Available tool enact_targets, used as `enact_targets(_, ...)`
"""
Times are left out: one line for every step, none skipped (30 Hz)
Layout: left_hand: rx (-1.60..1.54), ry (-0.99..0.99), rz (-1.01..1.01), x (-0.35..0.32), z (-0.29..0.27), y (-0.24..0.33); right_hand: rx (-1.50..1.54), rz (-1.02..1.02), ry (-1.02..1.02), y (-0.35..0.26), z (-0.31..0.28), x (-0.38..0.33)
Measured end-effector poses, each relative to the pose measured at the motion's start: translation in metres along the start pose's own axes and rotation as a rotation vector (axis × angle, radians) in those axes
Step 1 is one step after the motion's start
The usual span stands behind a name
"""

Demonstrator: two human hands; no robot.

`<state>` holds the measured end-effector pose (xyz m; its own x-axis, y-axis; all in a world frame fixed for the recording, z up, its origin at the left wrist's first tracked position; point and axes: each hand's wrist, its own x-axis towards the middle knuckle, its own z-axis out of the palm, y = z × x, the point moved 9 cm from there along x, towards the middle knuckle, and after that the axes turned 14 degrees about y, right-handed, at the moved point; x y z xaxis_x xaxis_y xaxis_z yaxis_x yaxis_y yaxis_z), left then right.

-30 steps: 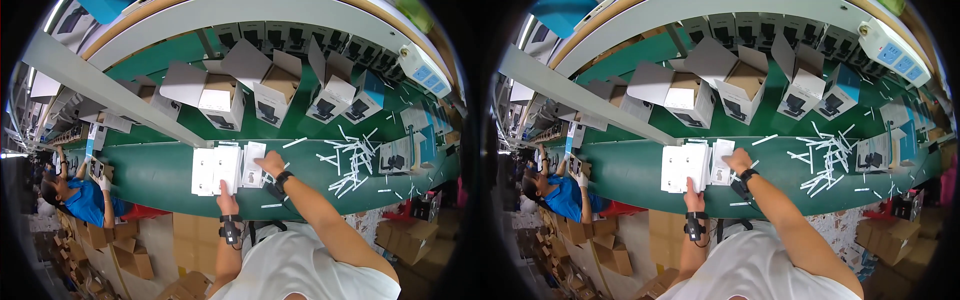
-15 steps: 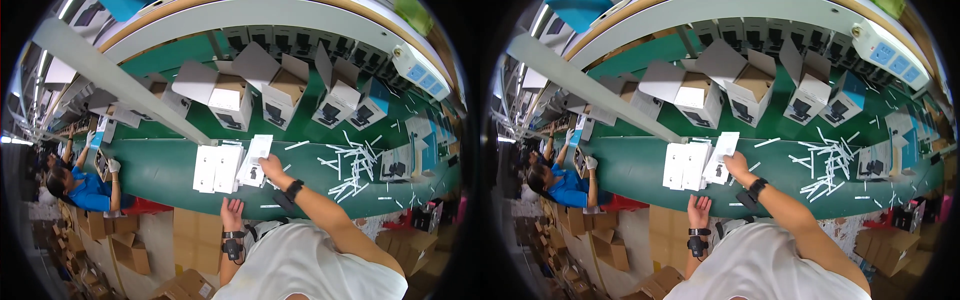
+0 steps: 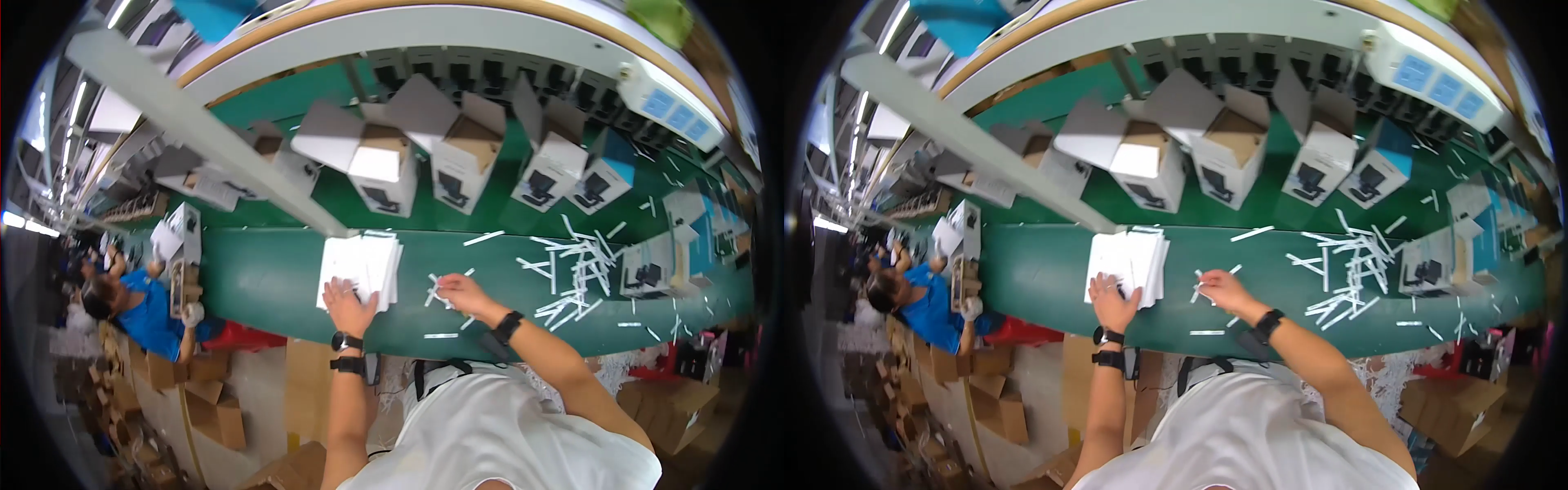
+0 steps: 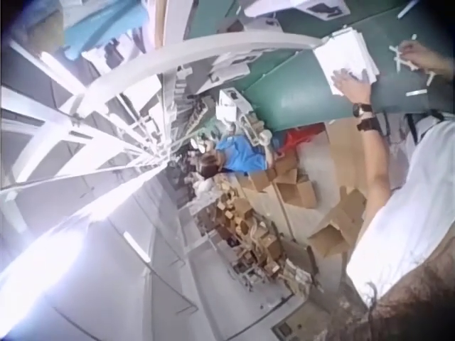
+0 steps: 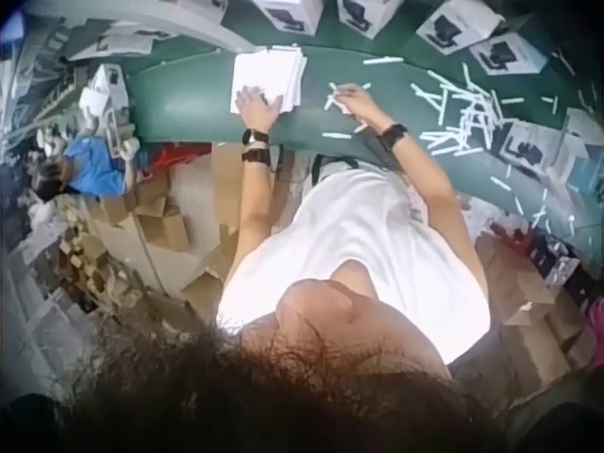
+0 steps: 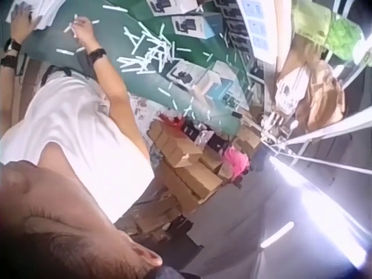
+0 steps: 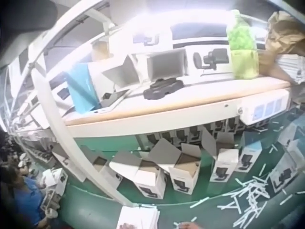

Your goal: The person packs boxes by hand, placing a manual into a white box, sealing it with tape, and sliding on a blue sleeve. This process is repeated for several units before the finished products are placed onto a shelf.

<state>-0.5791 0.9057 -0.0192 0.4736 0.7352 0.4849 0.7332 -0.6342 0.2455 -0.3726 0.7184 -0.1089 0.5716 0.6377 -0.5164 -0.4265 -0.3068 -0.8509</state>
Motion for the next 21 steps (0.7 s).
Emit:
enact_targets(-0.053,-0.028,0.020,-0.006,0.007,-0.006,-0.143,0.151,0.097,-0.003,-0.047,-0.003)
enact_targets(-0.162,-0.060,0.055,-0.004,0.005,0.014,-0.077,0.202,0.209,-0.001,-0.108,-0.001)
enact_targets(-0.095,0.057,0.119,-0.006,-0.007,0.019,0.031,0.191,0.325,-0.018,-0.152,-0.004)
enact_targets(-0.067,-0.057,0.040,-0.002,-0.001,0.019,0.095,0.091,0.396,-0.034,-0.204,0.004)
enact_targets(-0.009,-0.028,0.030,-0.007,-0.008,0.004,0.094,-0.072,0.446,-0.086,-0.225,0.001)
enact_targets(0.044,-0.002,0.022,-0.010,-0.012,-0.003,-0.003,-0.255,0.476,-0.140,-0.247,-0.010)
enact_targets(0.118,-0.078,-0.012,-0.008,-0.009,-0.001,-0.107,-0.342,0.567,-0.189,-0.271,-0.024)
enact_targets(0.180,-0.153,-0.026,-0.001,-0.006,0.010,-0.278,-0.613,0.656,-0.226,-0.318,-0.031)
enact_targets(0.265,-0.186,-0.005,0.003,-0.007,0.012,-0.533,-0.800,0.824,-0.264,-0.341,-0.045)
enact_targets(0.362,-0.217,0.005,0.004,-0.008,0.006,-0.631,-0.795,0.858,-0.293,-0.346,-0.049)
enact_targets(0.390,-0.299,-0.021,0.006,0.002,-0.004,-0.663,-0.804,0.970,-0.302,-0.369,-0.046)
enact_targets(0.390,-0.287,-0.015,0.011,0.001,-0.009,-0.713,-0.812,0.921,-0.309,-0.370,-0.036)
enact_targets(0.393,-0.306,-0.080,0.012,0.001,-0.020,-0.580,-0.773,0.800,-0.304,-0.367,-0.023)
enact_targets(0.400,-0.323,-0.151,0.015,-0.001,-0.030,-0.448,-0.735,0.668,-0.300,-0.352,-0.008)
enact_targets(0.351,-0.224,-0.182,0.026,-0.018,-0.020,-0.538,-0.774,0.639,-0.300,-0.336,-0.005)
enact_targets(0.251,0.028,-0.108,0.036,-0.045,-0.006,-0.630,-0.811,0.609,-0.297,-0.318,-0.005)
enact_targets(-0.015,0.073,-0.216,0.044,-0.065,0.004,-0.798,-0.979,0.777,-0.295,-0.313,-0.010)
enact_targets(-0.275,0.115,-0.330,0.047,-0.086,0.008,-0.792,-0.980,0.776,-0.292,-0.306,-0.007)
enact_targets(-0.272,0.114,-0.327,0.044,-0.093,0.009,-0.817,-0.964,0.824,-0.290,-0.303,-0.006)
enact_targets(-0.451,0.138,-0.375,0.039,-0.100,0.008,-0.843,-0.956,0.865,-0.292,-0.298,-0.006)
enact_targets(-0.626,0.162,-0.431,0.033,-0.106,0.010,-0.847,-1.135,0.764,-0.297,-0.266,-0.019)
